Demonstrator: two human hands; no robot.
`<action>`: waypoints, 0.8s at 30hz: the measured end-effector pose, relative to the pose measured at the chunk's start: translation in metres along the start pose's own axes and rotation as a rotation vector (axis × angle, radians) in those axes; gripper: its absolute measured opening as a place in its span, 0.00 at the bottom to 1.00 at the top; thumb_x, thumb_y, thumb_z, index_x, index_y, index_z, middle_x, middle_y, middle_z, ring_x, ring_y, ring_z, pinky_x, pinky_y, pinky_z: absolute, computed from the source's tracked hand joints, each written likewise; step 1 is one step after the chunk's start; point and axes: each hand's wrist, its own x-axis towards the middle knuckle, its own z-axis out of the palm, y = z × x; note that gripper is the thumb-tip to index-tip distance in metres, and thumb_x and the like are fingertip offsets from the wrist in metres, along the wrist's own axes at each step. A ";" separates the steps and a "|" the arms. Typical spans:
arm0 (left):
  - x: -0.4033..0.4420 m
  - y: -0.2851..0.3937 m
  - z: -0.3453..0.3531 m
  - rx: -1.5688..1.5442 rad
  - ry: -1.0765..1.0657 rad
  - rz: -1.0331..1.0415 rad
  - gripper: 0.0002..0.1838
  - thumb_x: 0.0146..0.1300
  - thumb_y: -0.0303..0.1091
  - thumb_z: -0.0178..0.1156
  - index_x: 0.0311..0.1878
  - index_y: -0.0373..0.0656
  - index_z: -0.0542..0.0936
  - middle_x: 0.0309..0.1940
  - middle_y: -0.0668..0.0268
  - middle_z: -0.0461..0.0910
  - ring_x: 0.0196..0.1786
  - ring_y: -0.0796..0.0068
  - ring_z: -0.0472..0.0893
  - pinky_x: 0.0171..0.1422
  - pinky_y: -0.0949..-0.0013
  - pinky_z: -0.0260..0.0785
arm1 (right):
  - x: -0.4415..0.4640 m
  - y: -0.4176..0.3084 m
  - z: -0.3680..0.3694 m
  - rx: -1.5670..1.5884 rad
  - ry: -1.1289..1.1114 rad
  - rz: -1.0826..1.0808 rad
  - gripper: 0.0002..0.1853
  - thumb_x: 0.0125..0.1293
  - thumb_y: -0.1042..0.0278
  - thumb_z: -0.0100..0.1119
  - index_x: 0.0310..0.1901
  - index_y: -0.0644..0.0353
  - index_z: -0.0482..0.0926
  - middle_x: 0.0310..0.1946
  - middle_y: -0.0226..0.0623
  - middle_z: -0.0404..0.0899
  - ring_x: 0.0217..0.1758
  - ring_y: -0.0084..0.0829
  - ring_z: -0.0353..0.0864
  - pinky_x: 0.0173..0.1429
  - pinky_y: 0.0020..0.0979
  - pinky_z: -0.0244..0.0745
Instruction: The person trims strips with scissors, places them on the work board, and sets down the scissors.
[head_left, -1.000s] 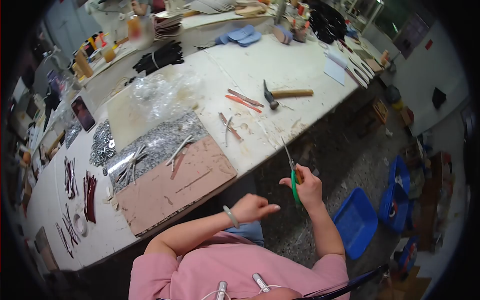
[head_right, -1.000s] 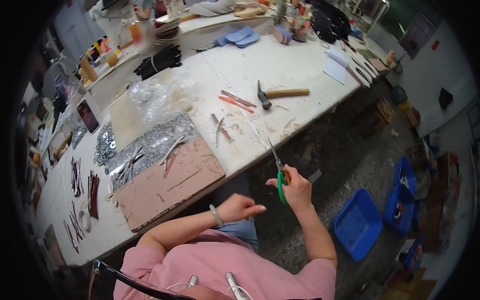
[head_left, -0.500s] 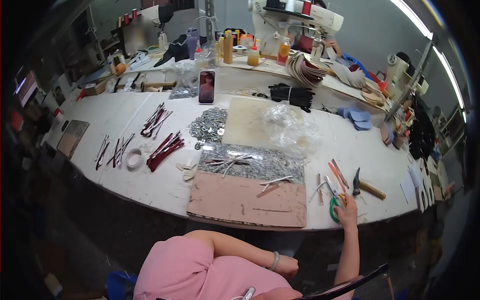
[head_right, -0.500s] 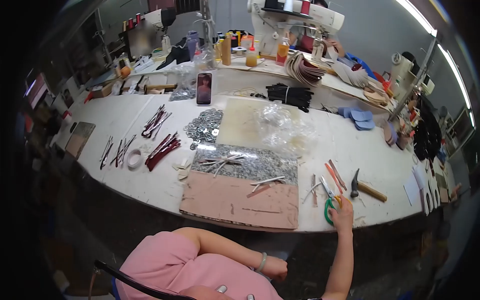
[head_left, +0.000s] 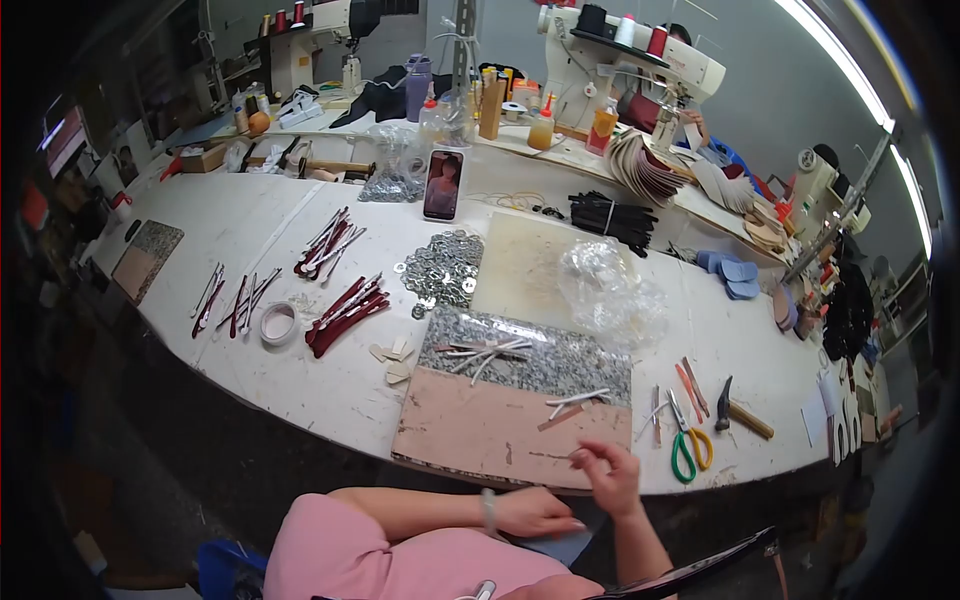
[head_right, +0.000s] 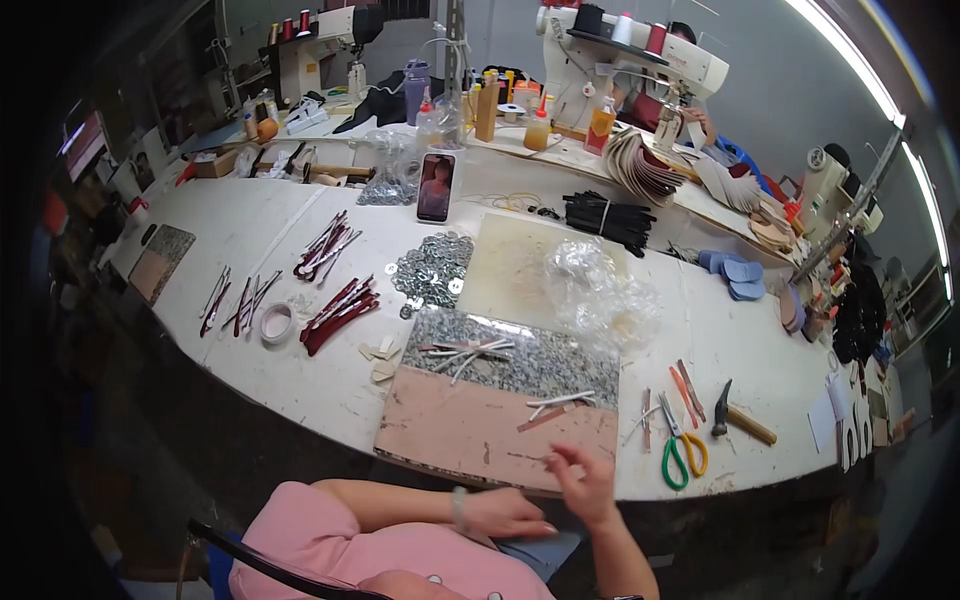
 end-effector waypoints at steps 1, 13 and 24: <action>-0.019 0.011 -0.029 -0.098 -0.121 -0.114 0.19 0.72 0.48 0.48 0.46 0.42 0.80 0.23 0.62 0.77 0.25 0.69 0.77 0.33 0.66 0.70 | 0.001 -0.002 0.015 0.125 -0.044 0.062 0.09 0.63 0.73 0.62 0.44 0.67 0.81 0.29 0.39 0.85 0.32 0.24 0.84 0.39 0.25 0.78; -0.158 0.005 -0.327 -0.086 1.021 -0.129 0.16 0.66 0.30 0.57 0.56 0.37 0.77 0.38 0.65 0.82 0.39 0.81 0.79 0.44 0.78 0.72 | 0.009 0.021 0.099 0.181 -0.211 0.233 0.08 0.66 0.71 0.59 0.38 0.67 0.82 0.24 0.34 0.82 0.27 0.21 0.81 0.33 0.21 0.77; -0.013 -0.166 -0.608 0.842 1.297 -0.233 0.15 0.59 0.24 0.52 0.47 0.41 0.82 0.42 0.53 0.83 0.49 0.54 0.81 0.56 0.59 0.72 | -0.042 0.092 0.105 -0.076 -0.448 0.483 0.11 0.70 0.63 0.52 0.34 0.60 0.77 0.27 0.29 0.76 0.26 0.25 0.74 0.39 0.31 0.69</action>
